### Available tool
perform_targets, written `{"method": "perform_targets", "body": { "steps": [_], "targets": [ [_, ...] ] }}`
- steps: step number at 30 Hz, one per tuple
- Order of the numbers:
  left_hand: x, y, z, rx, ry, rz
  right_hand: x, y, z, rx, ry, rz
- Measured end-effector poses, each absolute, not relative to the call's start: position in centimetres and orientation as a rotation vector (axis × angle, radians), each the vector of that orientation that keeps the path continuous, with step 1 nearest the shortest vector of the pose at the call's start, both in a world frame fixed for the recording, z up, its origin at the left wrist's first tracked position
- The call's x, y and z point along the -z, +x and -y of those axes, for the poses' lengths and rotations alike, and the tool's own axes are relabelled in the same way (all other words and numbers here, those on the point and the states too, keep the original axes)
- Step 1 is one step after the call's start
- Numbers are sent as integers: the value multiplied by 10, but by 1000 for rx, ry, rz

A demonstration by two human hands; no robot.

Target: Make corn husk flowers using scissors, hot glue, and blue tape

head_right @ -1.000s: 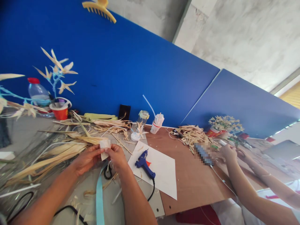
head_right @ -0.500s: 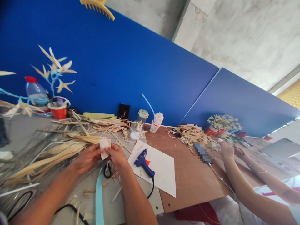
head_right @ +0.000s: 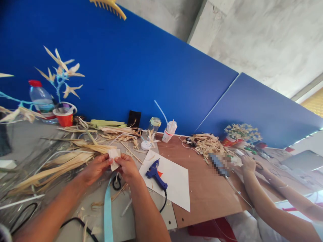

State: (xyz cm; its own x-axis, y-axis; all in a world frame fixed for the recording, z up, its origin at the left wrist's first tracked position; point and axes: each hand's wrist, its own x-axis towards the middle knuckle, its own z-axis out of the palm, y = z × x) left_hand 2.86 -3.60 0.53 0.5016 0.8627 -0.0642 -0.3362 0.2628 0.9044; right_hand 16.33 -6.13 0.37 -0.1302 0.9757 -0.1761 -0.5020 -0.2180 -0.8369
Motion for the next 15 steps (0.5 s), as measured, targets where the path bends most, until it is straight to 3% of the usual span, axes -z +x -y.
{"method": "perform_targets", "body": {
  "steps": [15],
  "targets": [
    [0, 28, 33, -899, 1164, -602, -12, 170, 62, -1634, -870, 788]
  ]
}}
